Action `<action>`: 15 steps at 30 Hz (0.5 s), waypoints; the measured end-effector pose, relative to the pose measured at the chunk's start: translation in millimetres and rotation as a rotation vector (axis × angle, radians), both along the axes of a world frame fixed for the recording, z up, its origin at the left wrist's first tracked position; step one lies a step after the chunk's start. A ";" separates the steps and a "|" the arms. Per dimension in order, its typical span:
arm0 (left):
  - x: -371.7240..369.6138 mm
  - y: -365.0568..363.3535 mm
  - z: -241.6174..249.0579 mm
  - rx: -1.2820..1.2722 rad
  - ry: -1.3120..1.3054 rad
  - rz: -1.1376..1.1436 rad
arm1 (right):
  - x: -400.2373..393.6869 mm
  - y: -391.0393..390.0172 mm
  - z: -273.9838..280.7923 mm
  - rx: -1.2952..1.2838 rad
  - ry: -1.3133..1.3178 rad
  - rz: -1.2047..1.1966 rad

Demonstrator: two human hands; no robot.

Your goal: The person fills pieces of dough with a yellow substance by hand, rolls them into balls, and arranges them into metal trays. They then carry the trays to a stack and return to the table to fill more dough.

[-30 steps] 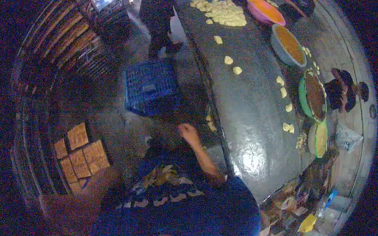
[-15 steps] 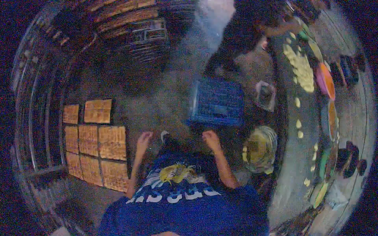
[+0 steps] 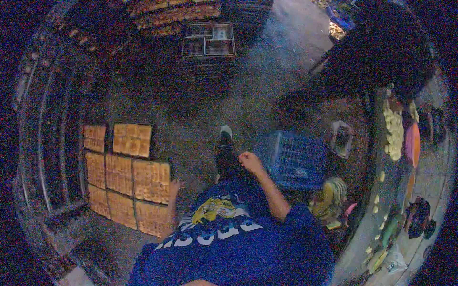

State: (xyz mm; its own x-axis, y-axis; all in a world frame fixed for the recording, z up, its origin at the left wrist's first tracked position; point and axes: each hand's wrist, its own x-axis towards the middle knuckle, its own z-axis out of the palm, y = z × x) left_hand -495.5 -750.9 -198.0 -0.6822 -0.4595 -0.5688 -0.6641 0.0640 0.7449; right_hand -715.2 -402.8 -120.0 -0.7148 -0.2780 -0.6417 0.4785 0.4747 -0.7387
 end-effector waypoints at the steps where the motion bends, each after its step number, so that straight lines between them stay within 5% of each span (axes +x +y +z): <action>1: -28.3 -8.3 9.6 -0.006 -0.006 -0.005 | -24.8 -18.8 -16.8 -0.002 -0.014 -0.011; 3: -75.0 -13.2 22.3 0.062 -0.153 0.061 | -64.6 -37.0 -50.5 -0.016 -0.021 -0.026; 6: -73.0 -52.5 -90.0 0.072 -0.267 0.062 | -129.1 -61.3 -71.5 -0.122 -0.020 -0.110; 9: -115.5 -81.2 -96.0 -0.130 -0.176 0.021 | -196.4 -82.7 -82.1 0.102 0.182 0.085; 10: -97.7 -91.4 -32.1 -0.131 -0.183 0.012 | -223.1 -89.1 -97.3 0.078 0.279 0.091; 12: -226.1 -98.6 16.5 -0.218 -0.059 -0.173 | -280.1 -95.5 -122.1 0.270 0.324 0.075; 15: -322.4 -139.1 17.4 -0.292 0.217 -0.306 | -355.8 -117.0 -85.3 0.201 0.316 -0.067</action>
State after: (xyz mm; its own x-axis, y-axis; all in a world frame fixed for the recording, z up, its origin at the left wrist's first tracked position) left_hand -817.8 -889.9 -180.6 -0.9000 -0.3383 -0.2749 -0.4130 0.4597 0.7862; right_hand -1071.0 -519.8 -205.3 -0.8985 -0.1147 -0.4237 0.2771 0.6004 -0.7502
